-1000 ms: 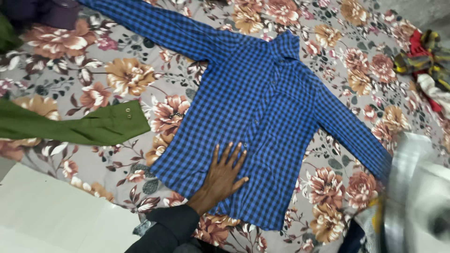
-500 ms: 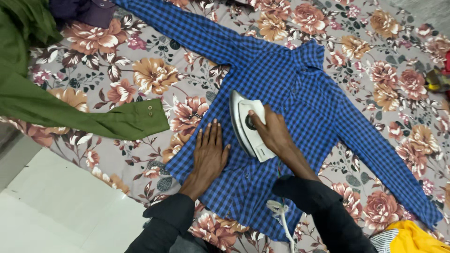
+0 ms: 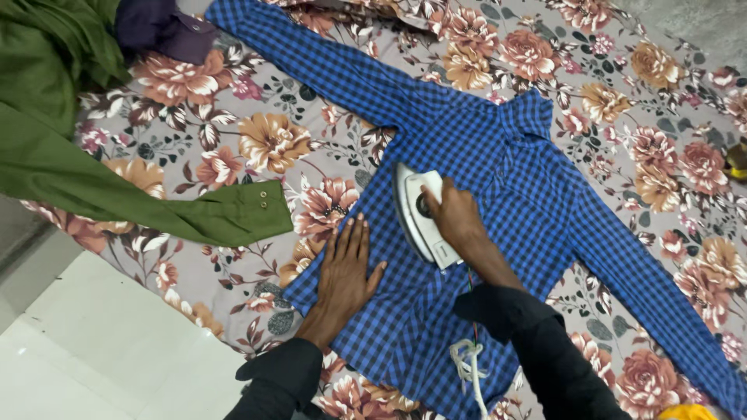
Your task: The person irons a blue checkered shirt laid out on a floral-patterned bed. They smooth the fabric with one hand while moving the iron over the sleeves, collar, and body of the shirt.
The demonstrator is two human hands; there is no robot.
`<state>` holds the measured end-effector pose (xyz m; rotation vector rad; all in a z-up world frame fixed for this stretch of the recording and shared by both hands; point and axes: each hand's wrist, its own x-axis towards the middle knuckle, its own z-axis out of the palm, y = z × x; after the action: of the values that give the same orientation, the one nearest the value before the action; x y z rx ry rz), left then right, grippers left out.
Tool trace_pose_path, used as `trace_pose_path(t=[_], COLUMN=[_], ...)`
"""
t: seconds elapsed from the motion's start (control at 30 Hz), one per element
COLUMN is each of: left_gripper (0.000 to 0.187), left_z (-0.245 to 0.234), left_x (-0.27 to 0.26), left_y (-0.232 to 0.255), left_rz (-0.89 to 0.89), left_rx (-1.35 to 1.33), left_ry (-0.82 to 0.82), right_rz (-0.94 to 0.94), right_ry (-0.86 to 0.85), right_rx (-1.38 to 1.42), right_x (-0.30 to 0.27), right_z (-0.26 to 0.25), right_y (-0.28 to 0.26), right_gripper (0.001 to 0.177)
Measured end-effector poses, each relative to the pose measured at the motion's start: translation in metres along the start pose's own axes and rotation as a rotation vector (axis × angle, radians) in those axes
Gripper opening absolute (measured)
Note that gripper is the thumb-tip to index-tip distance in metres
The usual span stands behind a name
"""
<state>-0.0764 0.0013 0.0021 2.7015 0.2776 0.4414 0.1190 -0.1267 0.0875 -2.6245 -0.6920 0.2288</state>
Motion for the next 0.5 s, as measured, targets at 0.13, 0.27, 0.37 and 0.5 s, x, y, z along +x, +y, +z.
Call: trace_pose_path(t=[0.13,0.27,0.37,0.5], left_gripper=[0.077,0.077,0.078,0.078], left_z=[0.001,0.004,0.005,0.001], left_x=[0.001,0.002,-0.004,0.0], left_y=[-0.001,-0.002,-0.001,0.0], left_rz=[0.006,-0.008,-0.008,-0.004], left_rx=[0.023,0.007,0.013,0.02], left_ry=[-0.01,-0.011,-0.023,-0.025], right_rz=[0.03,0.044,0.059,0.068], right_ry=[-0.027,-0.067,0.0,-0.003], right_rx=[-0.02,-0.014,-0.009,-0.029], right_x=[0.008,0.02,0.018,0.017], right_z=[0.002,0.002,0.003,-0.003], right_y=[0.014,0.026,0.029,0.028], right_gripper=[0.051,0.052,0.053,0.053])
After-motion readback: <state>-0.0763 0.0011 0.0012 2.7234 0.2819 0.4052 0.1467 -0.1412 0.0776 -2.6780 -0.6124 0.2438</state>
